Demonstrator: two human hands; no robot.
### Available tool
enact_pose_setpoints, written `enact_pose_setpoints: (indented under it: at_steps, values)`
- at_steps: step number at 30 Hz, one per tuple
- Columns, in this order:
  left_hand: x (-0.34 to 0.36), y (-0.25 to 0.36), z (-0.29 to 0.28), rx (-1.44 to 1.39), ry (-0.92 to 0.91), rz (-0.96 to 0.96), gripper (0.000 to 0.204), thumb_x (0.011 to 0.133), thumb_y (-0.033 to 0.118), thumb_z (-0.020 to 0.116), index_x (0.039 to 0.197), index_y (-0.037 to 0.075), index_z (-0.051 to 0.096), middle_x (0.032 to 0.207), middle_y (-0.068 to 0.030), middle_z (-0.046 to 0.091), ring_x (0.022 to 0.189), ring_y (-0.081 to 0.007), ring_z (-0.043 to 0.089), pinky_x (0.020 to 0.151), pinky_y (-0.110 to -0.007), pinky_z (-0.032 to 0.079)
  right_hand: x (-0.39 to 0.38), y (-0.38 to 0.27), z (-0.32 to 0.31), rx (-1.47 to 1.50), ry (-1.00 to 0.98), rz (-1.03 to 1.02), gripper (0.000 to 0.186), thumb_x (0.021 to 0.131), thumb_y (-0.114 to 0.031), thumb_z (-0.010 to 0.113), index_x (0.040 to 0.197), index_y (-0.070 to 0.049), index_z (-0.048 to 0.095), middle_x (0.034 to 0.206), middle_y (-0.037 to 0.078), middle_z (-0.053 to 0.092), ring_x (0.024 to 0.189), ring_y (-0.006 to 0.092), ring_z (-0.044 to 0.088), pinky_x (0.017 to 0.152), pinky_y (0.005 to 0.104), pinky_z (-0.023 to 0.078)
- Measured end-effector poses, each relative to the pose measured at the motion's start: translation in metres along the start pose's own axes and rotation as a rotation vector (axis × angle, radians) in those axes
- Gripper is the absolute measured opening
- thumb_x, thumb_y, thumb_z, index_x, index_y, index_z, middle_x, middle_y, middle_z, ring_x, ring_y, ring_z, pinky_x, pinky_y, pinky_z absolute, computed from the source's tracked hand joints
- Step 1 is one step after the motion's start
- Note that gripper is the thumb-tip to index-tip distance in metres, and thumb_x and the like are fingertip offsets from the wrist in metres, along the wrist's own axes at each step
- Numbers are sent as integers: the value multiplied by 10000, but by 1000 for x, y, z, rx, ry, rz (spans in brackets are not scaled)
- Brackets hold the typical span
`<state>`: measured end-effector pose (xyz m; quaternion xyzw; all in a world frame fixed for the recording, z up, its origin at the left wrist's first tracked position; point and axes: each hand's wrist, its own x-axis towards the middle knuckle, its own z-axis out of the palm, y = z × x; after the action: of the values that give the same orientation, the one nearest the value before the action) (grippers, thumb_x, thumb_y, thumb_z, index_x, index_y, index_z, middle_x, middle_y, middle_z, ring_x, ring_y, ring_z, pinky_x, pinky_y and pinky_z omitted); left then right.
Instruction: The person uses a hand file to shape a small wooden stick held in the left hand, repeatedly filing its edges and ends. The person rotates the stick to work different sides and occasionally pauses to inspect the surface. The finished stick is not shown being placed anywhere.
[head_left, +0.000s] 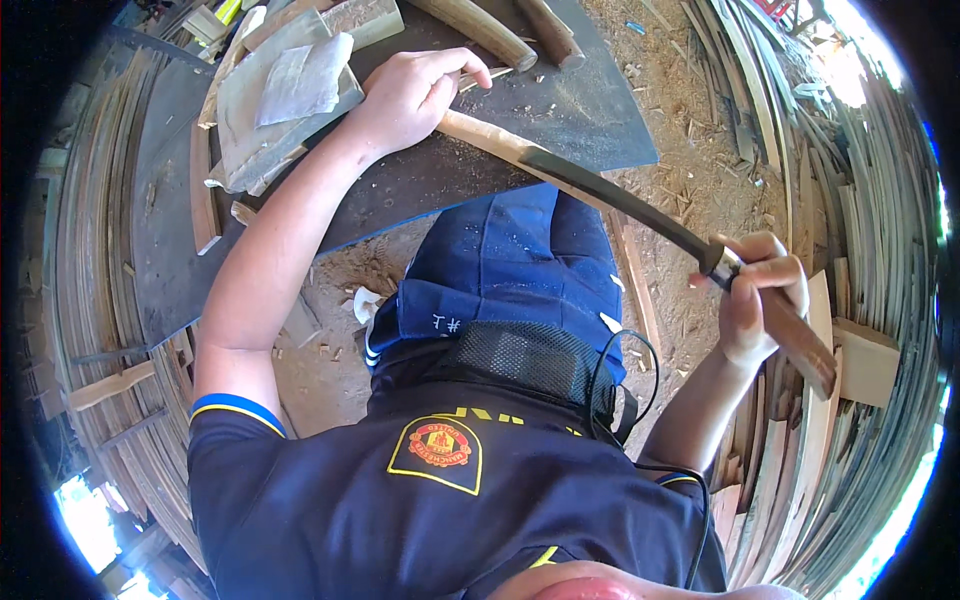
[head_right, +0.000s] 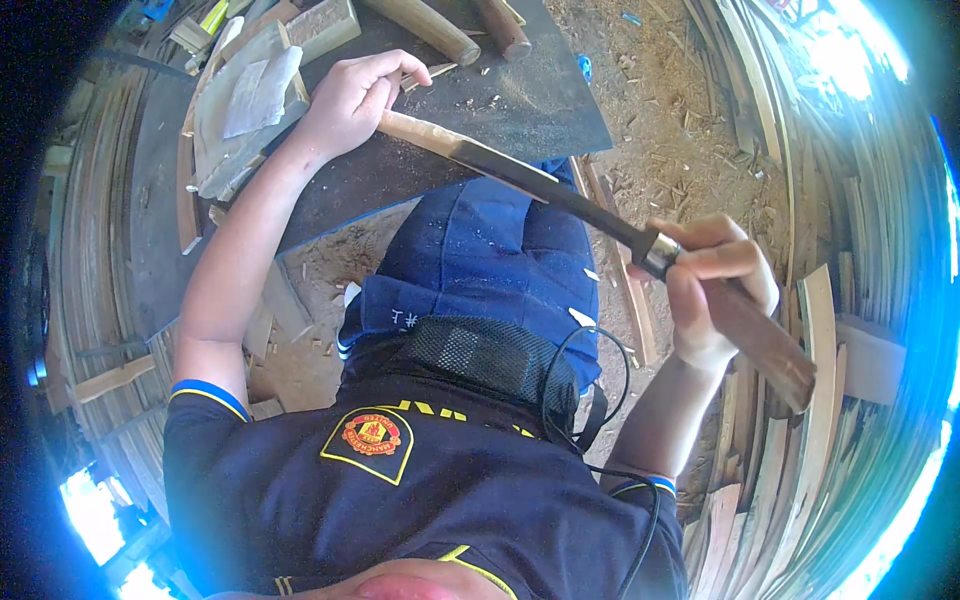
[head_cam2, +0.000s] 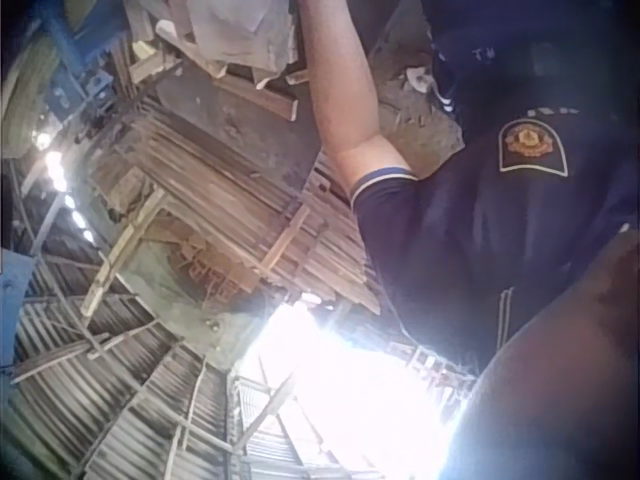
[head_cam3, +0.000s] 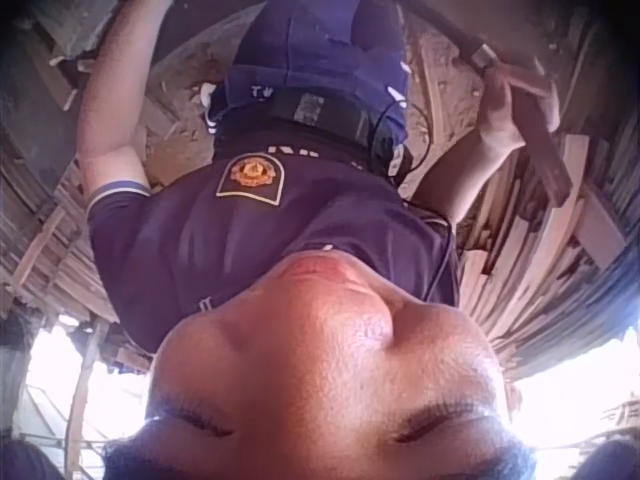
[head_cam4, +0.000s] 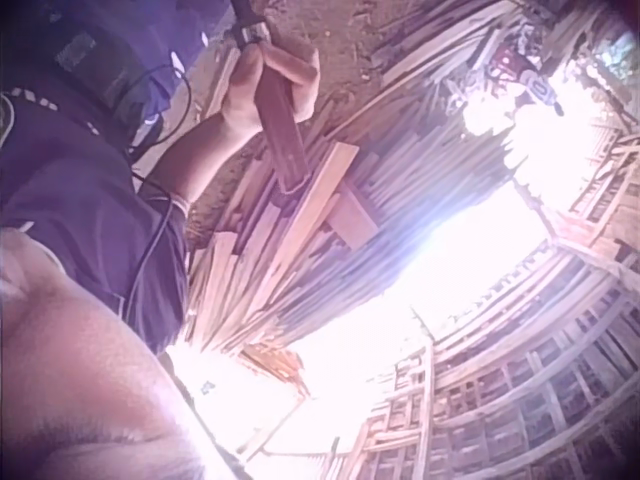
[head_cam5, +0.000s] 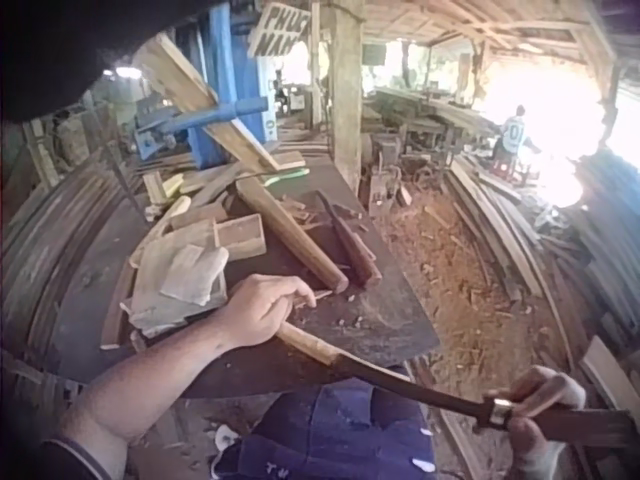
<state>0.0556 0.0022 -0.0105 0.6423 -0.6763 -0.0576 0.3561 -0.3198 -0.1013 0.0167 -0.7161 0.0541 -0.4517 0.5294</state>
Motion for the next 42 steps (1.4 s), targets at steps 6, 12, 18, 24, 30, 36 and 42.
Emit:
enact_pose_setpoints:
  at_steps: [6, 12, 18, 24, 30, 36, 42]
  values:
    - [-2, 1, -3, -37, 2, -15, 315, 923, -32, 404, 1037, 70, 679, 616, -36, 455, 572, -116, 462, 573, -286, 408, 0, -2, -11, -82, -65, -14, 234, 855, -125, 769, 918, 7, 586, 940, 262, 662, 726, 271, 716, 651, 362, 587]
    - [-4, 1, -3, -11, -16, -37, 329, 909, -43, 393, 1033, 66, 677, 618, -29, 445, 569, -114, 445, 573, -285, 392, -11, -2, -4, -28, 16, -7, 164, 827, -77, 755, 903, -17, 622, 901, 243, 678, 730, 277, 717, 662, 379, 585]
    - [1, 5, -1, -31, 2, -7, 342, 895, -54, 383, 1027, 63, 676, 619, -22, 449, 565, -106, 436, 567, -277, 385, 10, 16, 30, -166, -53, -58, 178, 751, -48, 798, 874, -36, 671, 885, 194, 723, 759, 233, 714, 658, 309, 540]
    - [-3, 2, -3, -15, 12, -26, 326, 904, -47, 393, 1034, 68, 669, 617, -40, 458, 559, -114, 445, 565, -287, 395, -3, -8, -4, -166, -50, -56, 175, 763, -70, 794, 846, -36, 643, 857, 210, 711, 758, 245, 716, 648, 330, 548]
    - [0, 2, -1, -23, 7, 10, 321, 902, -43, 399, 1038, 66, 669, 619, -40, 447, 564, -116, 439, 571, -290, 392, 6, 8, 14, -141, -63, -54, 148, 782, -1, 757, 882, -19, 649, 894, 215, 705, 770, 246, 708, 682, 333, 542]
    - [1, 2, -1, -6, 19, 30, 319, 901, -40, 400, 1041, 62, 668, 623, -37, 442, 577, -115, 447, 585, -289, 398, 10, 20, 22, -96, -40, -16, 146, 793, -26, 763, 888, -21, 652, 892, 203, 705, 793, 237, 699, 680, 319, 522]
    - [-5, 1, -2, 19, 8, -34, 317, 911, -34, 404, 1040, 75, 673, 624, -35, 444, 580, -116, 450, 589, -292, 406, -6, 1, 7, -18, 3, 14, 135, 829, -45, 762, 875, -12, 639, 904, 190, 692, 784, 229, 686, 729, 391, 570]
